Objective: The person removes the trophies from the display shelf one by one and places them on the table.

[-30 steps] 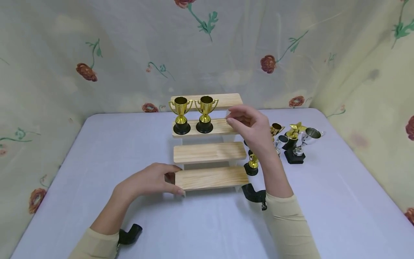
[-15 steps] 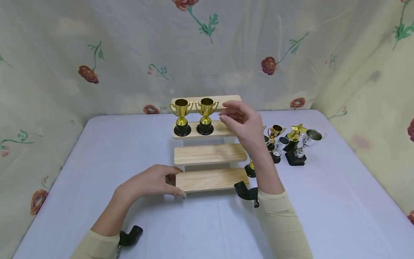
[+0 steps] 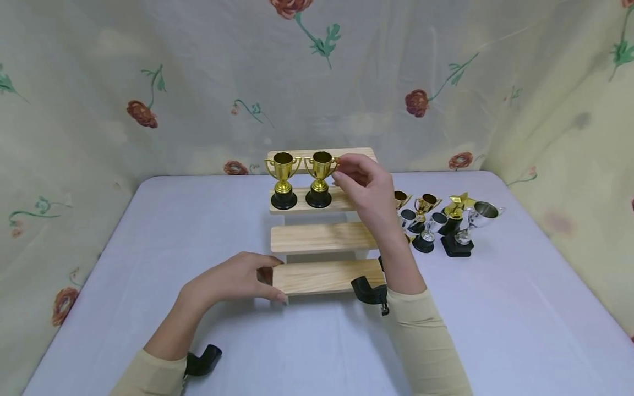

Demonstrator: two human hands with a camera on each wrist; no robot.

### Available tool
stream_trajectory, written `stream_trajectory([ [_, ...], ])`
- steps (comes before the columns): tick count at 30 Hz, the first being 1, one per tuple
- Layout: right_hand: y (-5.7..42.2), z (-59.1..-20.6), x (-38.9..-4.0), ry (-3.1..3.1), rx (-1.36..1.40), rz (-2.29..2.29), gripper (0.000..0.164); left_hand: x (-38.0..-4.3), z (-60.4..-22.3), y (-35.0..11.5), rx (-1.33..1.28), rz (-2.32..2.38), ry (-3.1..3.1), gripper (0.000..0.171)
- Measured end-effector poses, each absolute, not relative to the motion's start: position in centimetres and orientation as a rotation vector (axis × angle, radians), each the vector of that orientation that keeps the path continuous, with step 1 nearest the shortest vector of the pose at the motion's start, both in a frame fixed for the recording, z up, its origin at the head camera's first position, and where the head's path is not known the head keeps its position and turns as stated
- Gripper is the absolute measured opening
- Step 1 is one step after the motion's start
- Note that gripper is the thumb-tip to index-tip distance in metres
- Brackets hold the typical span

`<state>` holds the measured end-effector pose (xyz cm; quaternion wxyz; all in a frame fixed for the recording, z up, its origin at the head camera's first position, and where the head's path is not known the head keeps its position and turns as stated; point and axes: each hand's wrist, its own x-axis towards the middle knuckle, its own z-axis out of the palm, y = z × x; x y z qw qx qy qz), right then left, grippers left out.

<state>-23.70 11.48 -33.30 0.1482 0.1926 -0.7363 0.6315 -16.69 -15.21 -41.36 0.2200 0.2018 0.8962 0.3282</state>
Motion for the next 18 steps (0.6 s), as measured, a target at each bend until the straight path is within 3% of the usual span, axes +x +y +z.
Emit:
stream_trajectory([
  [18,10.95,-32.77,-23.96,-2.072,0.534,1.804,0.022,-16.62,-41.31,-15.27,0.556,0.919,2.476,0.053],
])
